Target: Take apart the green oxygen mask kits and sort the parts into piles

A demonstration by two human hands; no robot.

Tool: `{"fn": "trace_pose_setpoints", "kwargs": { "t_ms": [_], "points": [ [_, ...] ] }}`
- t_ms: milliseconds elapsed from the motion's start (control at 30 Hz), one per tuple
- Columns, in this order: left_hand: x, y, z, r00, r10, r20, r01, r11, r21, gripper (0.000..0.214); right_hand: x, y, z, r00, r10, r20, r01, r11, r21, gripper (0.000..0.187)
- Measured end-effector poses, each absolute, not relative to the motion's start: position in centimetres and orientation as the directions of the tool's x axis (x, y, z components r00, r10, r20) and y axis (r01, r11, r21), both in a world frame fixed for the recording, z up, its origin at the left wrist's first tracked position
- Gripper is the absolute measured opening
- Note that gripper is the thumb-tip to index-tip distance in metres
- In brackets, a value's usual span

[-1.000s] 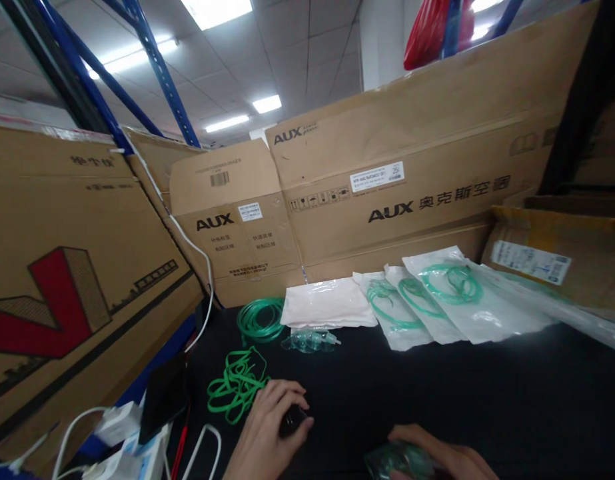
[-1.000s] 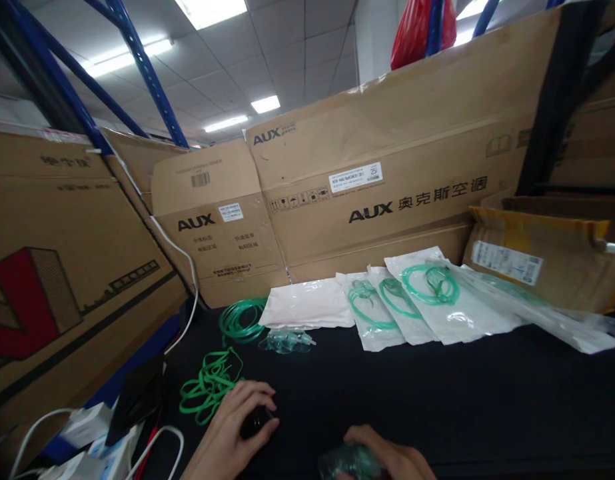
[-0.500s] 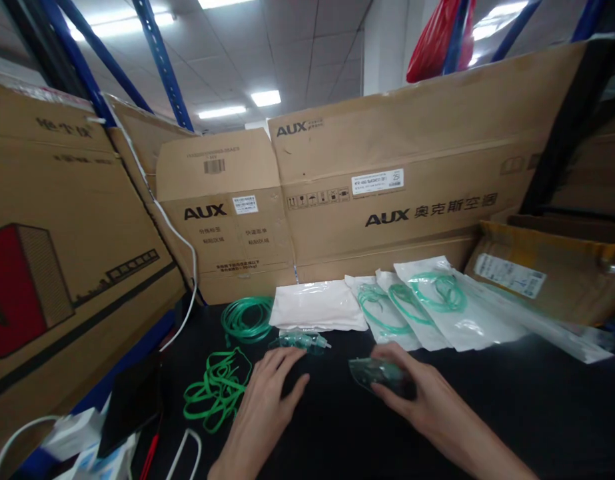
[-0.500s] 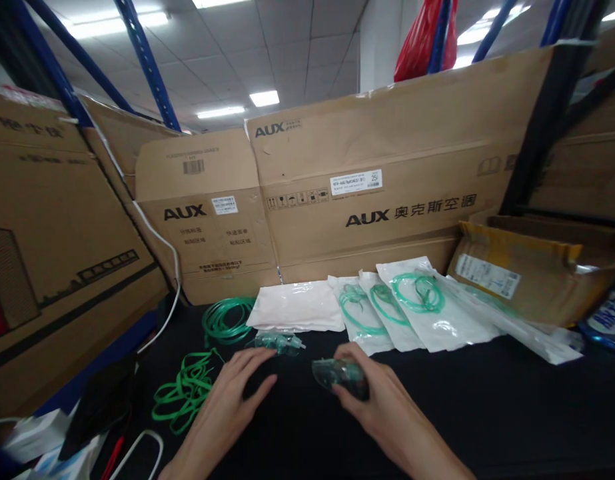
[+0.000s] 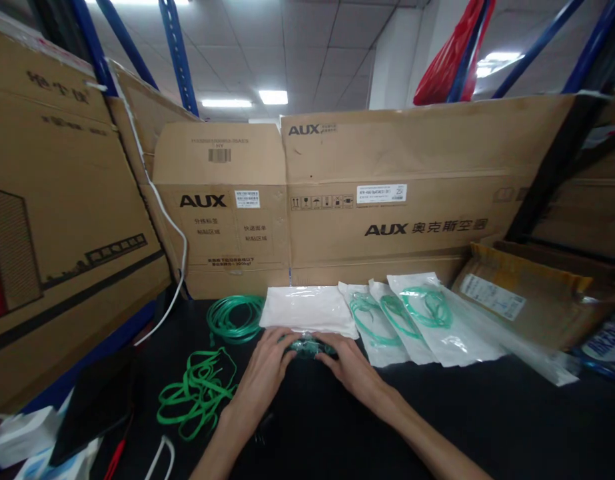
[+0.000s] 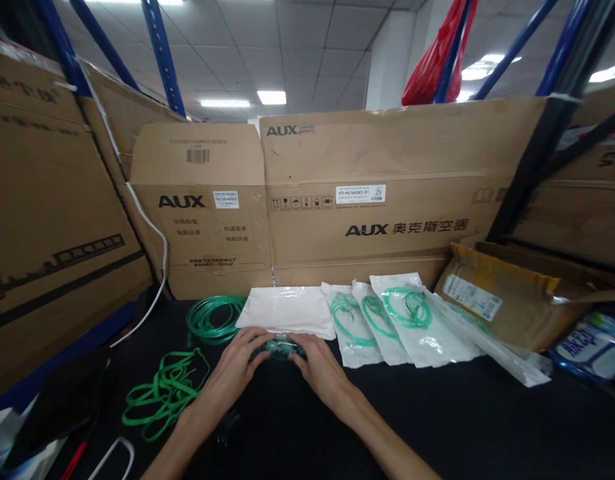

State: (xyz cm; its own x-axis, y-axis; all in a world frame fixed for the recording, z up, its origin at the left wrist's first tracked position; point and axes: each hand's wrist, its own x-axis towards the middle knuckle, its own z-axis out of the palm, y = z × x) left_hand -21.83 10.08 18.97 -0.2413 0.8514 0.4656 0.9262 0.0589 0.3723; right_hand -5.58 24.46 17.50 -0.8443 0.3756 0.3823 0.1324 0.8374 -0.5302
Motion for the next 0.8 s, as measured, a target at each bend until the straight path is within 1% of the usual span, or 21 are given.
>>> {"fn": "trace_pose_setpoints", "kwargs": {
  "t_ms": [167, 267, 333, 433, 533, 600, 667, 733, 767, 800],
  "points": [
    [-22.1, 10.3, 18.3, -0.258, 0.834, 0.487, 0.921, 0.061, 0.384, 0.043, -6.2, 24.5, 17.6, -0.875, 0.313, 0.369, 0.165, 0.91, -0.38, 0.031],
    [-22.0, 10.2, 18.0, -0.272, 0.821, 0.502, 0.92, 0.069, 0.385, 0.044, -6.6, 24.4, 17.9, -0.878, 0.315, 0.362, 0.22, 0.935, -0.28, 0.032],
    [-22.1, 10.2, 17.9, -0.265, 0.818, 0.51, 0.923, 0.062, 0.38, 0.041, -6.8, 24.0, 18.1, -0.873, 0.325, 0.364, 0.257, 0.94, -0.225, 0.031],
    [-22.5, 10.4, 17.6, -0.252, 0.812, 0.527, 0.931, 0.055, 0.36, 0.036, -6.8, 22.9, 18.6, -0.87, 0.325, 0.369, 0.282, 0.945, -0.168, 0.032],
    [-22.9, 10.7, 17.0, -0.238, 0.801, 0.549, 0.942, 0.053, 0.33, 0.035, -5.5, 22.6, 19.7, -0.865, 0.329, 0.379, 0.302, 0.944, -0.13, 0.039],
    [-22.8, 10.6, 16.8, -0.239, 0.785, 0.571, 0.948, 0.062, 0.312, 0.038, -3.3, 24.1, 21.0, -0.841, 0.375, 0.39, 0.363, 0.925, -0.107, 0.042],
    [-22.1, 9.9, 16.9, -0.243, 0.75, 0.615, 0.955, 0.075, 0.286, 0.038, 0.2, 27.2, 22.8, -0.779, 0.48, 0.404, 0.492, 0.867, -0.082, 0.04],
    [-20.6, 8.9, 17.4, -0.237, 0.699, 0.675, 0.964, 0.083, 0.253, 0.037, 4.4, 31.6, 24.7, -0.66, 0.622, 0.421, 0.666, 0.744, -0.055, 0.033],
    [-19.7, 8.4, 17.7, -0.226, 0.676, 0.701, 0.968, 0.076, 0.24, 0.038, 6.5, 33.9, 25.6, -0.582, 0.693, 0.426, 0.752, 0.658, -0.042, 0.029],
    [-18.7, 7.9, 17.9, -0.21, 0.682, 0.7, 0.969, 0.052, 0.24, 0.038, 8.5, 36.1, 26.3, -0.496, 0.755, 0.43, 0.828, 0.56, -0.029, 0.027]
  ]
}}
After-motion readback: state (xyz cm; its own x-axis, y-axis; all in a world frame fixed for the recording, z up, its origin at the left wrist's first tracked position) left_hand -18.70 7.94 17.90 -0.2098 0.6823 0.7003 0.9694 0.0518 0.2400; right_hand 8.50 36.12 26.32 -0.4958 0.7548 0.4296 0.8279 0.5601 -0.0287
